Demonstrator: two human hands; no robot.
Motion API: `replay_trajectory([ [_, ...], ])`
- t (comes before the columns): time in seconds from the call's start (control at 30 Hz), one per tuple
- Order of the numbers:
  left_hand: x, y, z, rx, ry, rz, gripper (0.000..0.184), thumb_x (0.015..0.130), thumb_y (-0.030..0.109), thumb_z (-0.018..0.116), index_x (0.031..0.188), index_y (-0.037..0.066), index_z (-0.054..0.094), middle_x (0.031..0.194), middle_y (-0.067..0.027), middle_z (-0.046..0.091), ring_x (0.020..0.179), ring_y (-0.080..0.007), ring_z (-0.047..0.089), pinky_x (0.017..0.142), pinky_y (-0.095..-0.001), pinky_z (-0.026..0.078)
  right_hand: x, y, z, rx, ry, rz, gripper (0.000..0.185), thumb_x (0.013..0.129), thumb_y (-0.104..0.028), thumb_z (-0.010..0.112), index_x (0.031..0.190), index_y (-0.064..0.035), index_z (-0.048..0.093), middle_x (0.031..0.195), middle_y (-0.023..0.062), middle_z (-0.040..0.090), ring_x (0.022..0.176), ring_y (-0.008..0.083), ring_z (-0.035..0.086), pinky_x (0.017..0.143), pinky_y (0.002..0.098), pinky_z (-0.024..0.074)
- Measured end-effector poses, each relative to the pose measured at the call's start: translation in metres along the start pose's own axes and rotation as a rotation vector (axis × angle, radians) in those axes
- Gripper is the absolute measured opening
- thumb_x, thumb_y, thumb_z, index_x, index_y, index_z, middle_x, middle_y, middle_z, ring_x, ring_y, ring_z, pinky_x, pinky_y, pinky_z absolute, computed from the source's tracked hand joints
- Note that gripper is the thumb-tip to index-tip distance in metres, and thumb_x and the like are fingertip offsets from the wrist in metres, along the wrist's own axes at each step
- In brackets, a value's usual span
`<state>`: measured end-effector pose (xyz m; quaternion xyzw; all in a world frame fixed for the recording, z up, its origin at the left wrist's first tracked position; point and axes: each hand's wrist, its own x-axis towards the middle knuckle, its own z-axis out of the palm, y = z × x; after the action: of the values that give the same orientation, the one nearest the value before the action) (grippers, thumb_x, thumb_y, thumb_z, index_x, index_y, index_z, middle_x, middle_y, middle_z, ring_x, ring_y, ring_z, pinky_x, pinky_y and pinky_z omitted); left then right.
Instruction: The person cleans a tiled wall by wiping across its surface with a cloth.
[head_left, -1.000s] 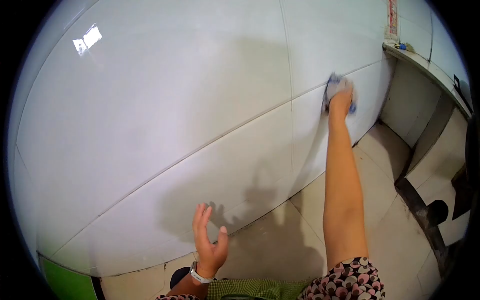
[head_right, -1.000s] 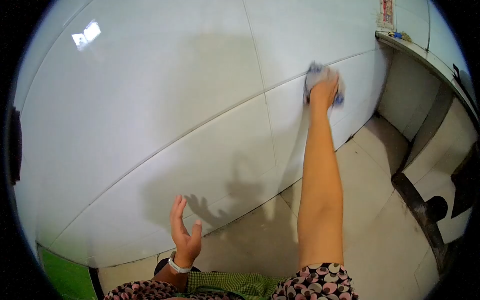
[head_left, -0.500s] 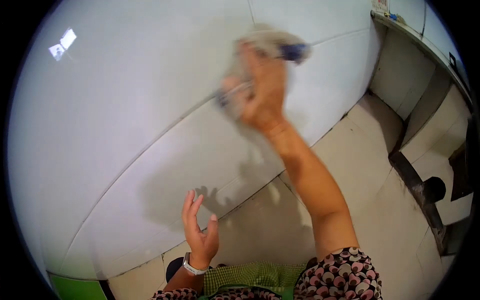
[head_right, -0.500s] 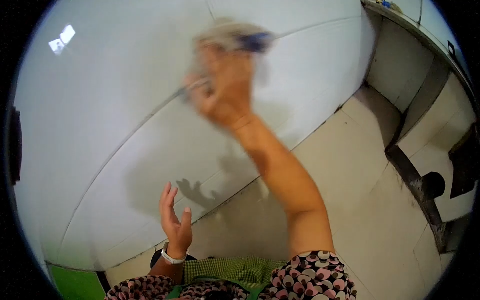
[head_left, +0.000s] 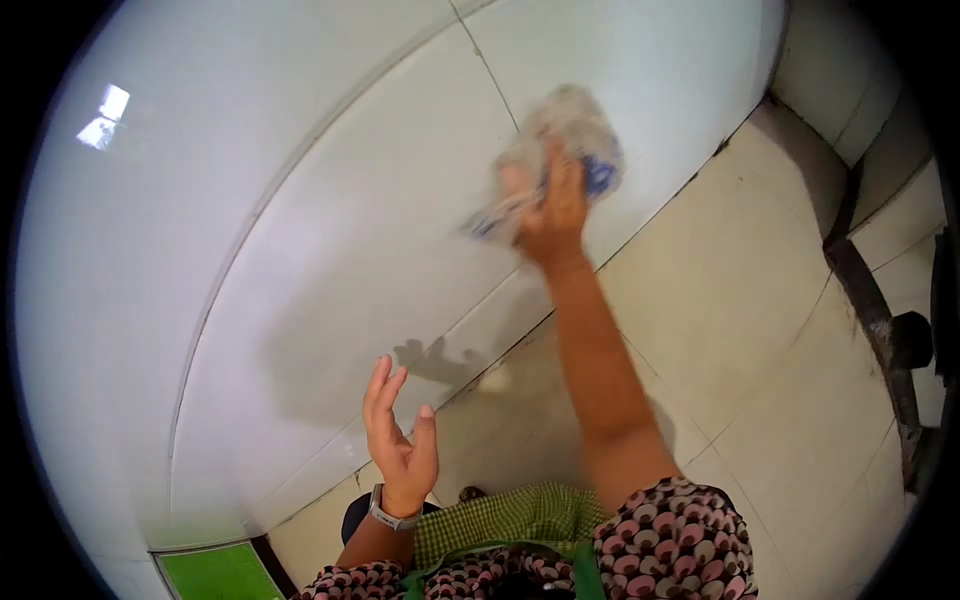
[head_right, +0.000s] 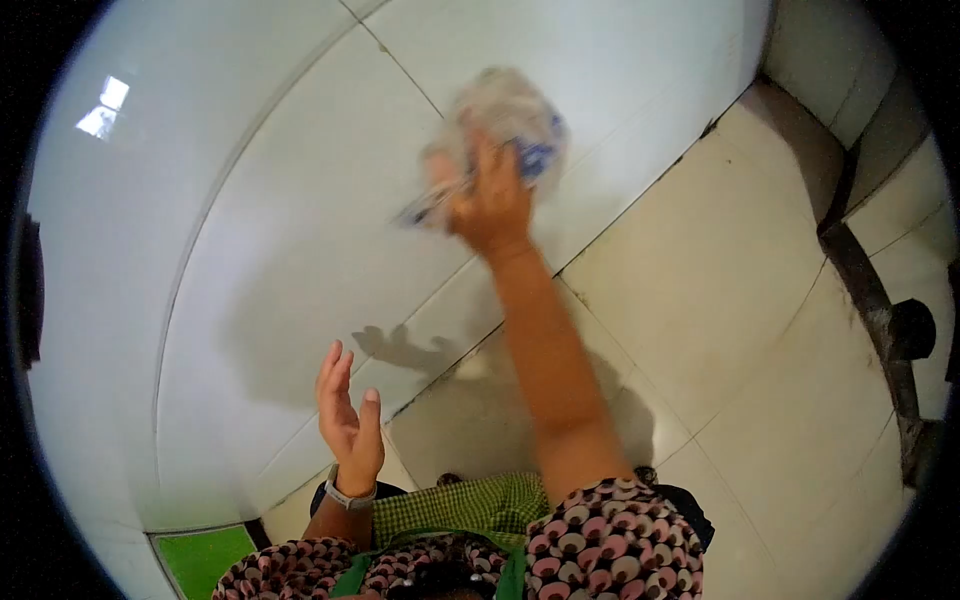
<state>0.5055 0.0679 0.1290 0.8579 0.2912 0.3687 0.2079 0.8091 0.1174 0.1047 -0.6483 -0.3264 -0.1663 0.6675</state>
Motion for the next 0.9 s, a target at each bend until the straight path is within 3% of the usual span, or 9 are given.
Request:
replay_trajectory([
  [0.13, -0.01, -0.004, 0.012, 0.051, -0.071, -0.023, 0.039, 0.086, 0.0, 0.052, 0.124, 0.0, 0.049, 0.138, -0.0175, 0.037, 0.131, -0.0281, 0.034, 0.106, -0.0405, 0.029, 0.043, 0.102, -0.04, 0.13, 0.234, 0.227, 0.065, 0.091, -0.041, 0.05, 0.14, -0.0035, 0.03, 0.14, 0.019, 0.035, 0.13, 0.0296, 0.033, 0.106, 0.0356, 0.0278],
  [0.2, -0.008, -0.003, 0.017, 0.065, -0.093, -0.018, 0.038, 0.086, 0.0, 0.052, 0.124, 0.0, 0.049, 0.138, -0.0173, 0.037, 0.13, -0.028, 0.034, 0.106, -0.0404, 0.03, 0.044, 0.165, -0.041, 0.112, 0.221, 0.241, 0.065, 0.091, -0.043, 0.049, 0.141, -0.0056, 0.029, 0.141, 0.0229, 0.031, 0.132, 0.0332, 0.029, 0.107, 0.0376, 0.0254],
  [0.27, -0.005, -0.003, 0.022, 0.075, -0.105, -0.009, 0.037, 0.086, 0.0, 0.051, 0.124, 0.0, 0.049, 0.138, -0.0172, 0.037, 0.13, -0.0279, 0.034, 0.106, -0.0403, 0.03, 0.051, 0.132, -0.052, 0.141, 0.198, 0.394, 0.061, 0.092, -0.037, 0.048, 0.142, -0.0086, 0.027, 0.144, 0.0263, 0.025, 0.135, 0.0368, 0.023, 0.109, 0.0386, 0.0206],
  [0.33, -0.001, -0.005, 0.027, 0.053, -0.114, -0.017, 0.037, 0.087, 0.001, 0.052, 0.123, 0.0, 0.049, 0.138, -0.017, 0.038, 0.13, -0.0283, 0.035, 0.106, -0.0401, 0.029, 0.053, 0.102, -0.049, 0.308, 0.158, 0.177, 0.059, 0.091, -0.034, 0.051, 0.141, -0.0092, 0.03, 0.144, 0.0249, 0.027, 0.134, 0.0388, 0.023, 0.11, 0.0409, 0.0196],
  [0.5, 0.016, 0.018, 0.036, 0.056, -0.06, -0.036, 0.035, 0.083, 0.002, 0.056, 0.118, 0.0, 0.053, 0.133, -0.0186, 0.044, 0.123, -0.0308, 0.043, 0.1, -0.0392, 0.034, 0.052, -0.014, -0.02, 0.112, 0.104, -0.465, 0.06, 0.08, -0.03, 0.06, 0.134, -0.0122, 0.043, 0.131, 0.0227, 0.04, 0.117, 0.045, 0.037, 0.106, 0.054, 0.0204],
  [0.6, 0.018, 0.024, 0.039, 0.064, -0.068, -0.041, 0.035, 0.083, 0.002, 0.056, 0.118, -0.001, 0.053, 0.133, -0.019, 0.044, 0.122, -0.0306, 0.043, 0.1, -0.0391, 0.035, 0.048, -0.065, -0.028, 0.108, -0.021, -0.589, 0.057, 0.077, -0.033, 0.062, 0.128, -0.0138, 0.047, 0.128, 0.0191, 0.042, 0.115, 0.0425, 0.039, 0.104, 0.0554, 0.0224],
  [0.67, 0.013, 0.026, 0.039, 0.076, -0.074, -0.056, 0.035, 0.083, 0.001, 0.056, 0.118, -0.001, 0.053, 0.133, -0.0192, 0.044, 0.122, -0.0306, 0.044, 0.1, -0.0391, 0.035, 0.043, -0.071, -0.027, 0.377, -0.134, -0.472, 0.053, 0.078, -0.037, 0.061, 0.125, -0.0151, 0.05, 0.129, 0.0163, 0.042, 0.116, 0.0394, 0.039, 0.102, 0.0516, 0.0262],
  [0.8, -0.001, 0.018, 0.034, 0.037, -0.109, -0.075, 0.034, 0.086, 0.003, 0.054, 0.12, 0.0, 0.052, 0.135, -0.0185, 0.041, 0.125, -0.0298, 0.04, 0.102, -0.0404, 0.033, 0.066, -0.017, -0.02, 0.264, -0.19, -0.166, 0.054, 0.083, -0.043, 0.054, 0.128, -0.0143, 0.045, 0.131, 0.0183, 0.04, 0.119, 0.0357, 0.037, 0.103, 0.0435, 0.0279],
  [0.9, -0.005, 0.004, 0.031, 0.049, -0.119, -0.068, 0.033, 0.086, 0.004, 0.055, 0.119, 0.0, 0.052, 0.134, -0.0185, 0.042, 0.124, -0.0298, 0.041, 0.102, -0.0402, 0.033, 0.067, 0.04, -0.026, 0.21, 0.008, 0.235, 0.057, 0.09, -0.041, 0.049, 0.135, -0.009, 0.037, 0.132, 0.0224, 0.041, 0.121, 0.0377, 0.039, 0.103, 0.0422, 0.0287],
])
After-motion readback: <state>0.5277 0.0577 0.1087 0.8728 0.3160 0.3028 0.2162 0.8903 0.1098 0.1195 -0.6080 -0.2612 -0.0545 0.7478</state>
